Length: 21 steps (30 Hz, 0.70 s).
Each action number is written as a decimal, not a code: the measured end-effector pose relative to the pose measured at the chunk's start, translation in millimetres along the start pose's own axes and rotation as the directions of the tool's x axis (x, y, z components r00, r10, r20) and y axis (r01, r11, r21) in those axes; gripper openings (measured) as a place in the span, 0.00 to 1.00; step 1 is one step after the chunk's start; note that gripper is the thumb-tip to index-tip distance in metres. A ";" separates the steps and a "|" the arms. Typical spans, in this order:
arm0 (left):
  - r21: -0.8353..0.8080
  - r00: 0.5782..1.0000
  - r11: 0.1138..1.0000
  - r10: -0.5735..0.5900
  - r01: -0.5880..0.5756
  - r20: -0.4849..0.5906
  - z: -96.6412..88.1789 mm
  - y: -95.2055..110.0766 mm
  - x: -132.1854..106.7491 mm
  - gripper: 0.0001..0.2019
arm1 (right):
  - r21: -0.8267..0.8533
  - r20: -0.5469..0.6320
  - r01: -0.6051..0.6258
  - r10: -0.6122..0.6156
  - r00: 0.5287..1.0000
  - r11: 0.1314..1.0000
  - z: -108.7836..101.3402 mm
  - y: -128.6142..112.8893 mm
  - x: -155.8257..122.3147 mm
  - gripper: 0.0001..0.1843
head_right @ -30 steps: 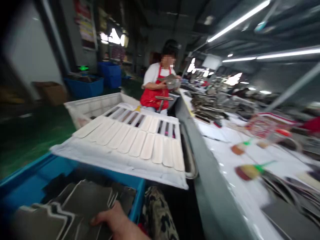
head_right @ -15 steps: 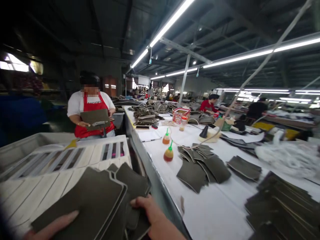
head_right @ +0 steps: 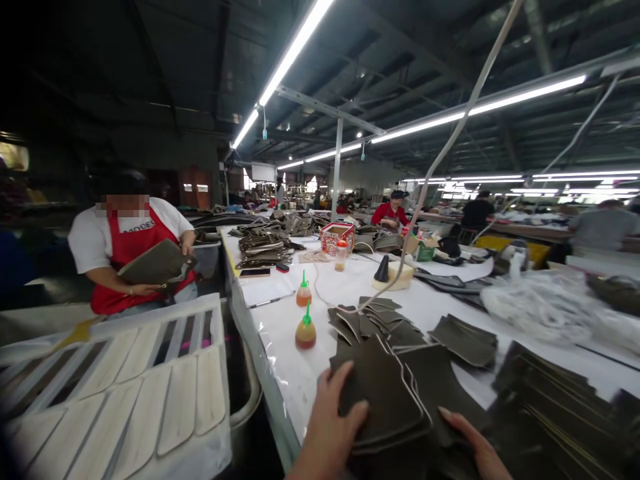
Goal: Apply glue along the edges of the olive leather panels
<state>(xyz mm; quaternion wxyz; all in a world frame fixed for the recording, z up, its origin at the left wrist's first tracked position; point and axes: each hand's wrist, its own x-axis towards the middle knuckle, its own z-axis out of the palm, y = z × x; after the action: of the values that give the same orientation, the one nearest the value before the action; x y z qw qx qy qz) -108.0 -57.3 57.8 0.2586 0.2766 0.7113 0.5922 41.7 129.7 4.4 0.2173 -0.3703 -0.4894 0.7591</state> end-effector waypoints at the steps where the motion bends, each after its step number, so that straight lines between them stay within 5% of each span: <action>1: 0.100 0.998 0.995 -0.006 0.000 0.062 8.6 -9.5 -1.2 0.36 | 0.053 -0.049 -0.049 0.052 0.997 0.997 -4.1 0.8 2.4 0.21; 5: 0.298 0.977 0.954 -0.025 -0.041 0.213 28.0 -39.5 -2.6 0.54 | 0.272 -0.203 -0.179 0.238 0.950 0.946 -7.7 1.9 18.8 0.22; 9: 0.488 0.966 0.869 -0.050 -0.084 0.255 35.7 -56.6 11.6 0.65 | 0.365 -0.270 -0.175 0.284 0.920 0.914 -4.4 -6.0 44.5 0.09; 12: 0.563 0.958 0.824 -0.114 -0.056 0.262 40.9 -62.6 22.9 0.64 | 0.349 -0.280 -0.163 0.269 0.922 0.923 -1.8 -14.6 65.0 0.06; 17: 0.570 0.996 0.819 0.022 -0.068 0.087 44.1 -61.2 35.7 0.54 | 0.282 -0.238 -0.146 0.217 0.947 0.948 4.8 -28.0 104.4 0.08; 21: 0.584 0.997 0.808 0.058 -0.076 0.049 37.1 -61.4 53.3 0.47 | 0.200 -0.230 -0.130 0.176 0.957 0.971 3.2 -37.9 141.3 0.10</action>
<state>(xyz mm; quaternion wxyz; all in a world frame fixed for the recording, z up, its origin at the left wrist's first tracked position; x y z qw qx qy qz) -125.6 -3.0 -11.0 0.1502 0.3762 0.8449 0.3494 -51.3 241.8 -9.9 0.2498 -0.4770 -0.3569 0.7634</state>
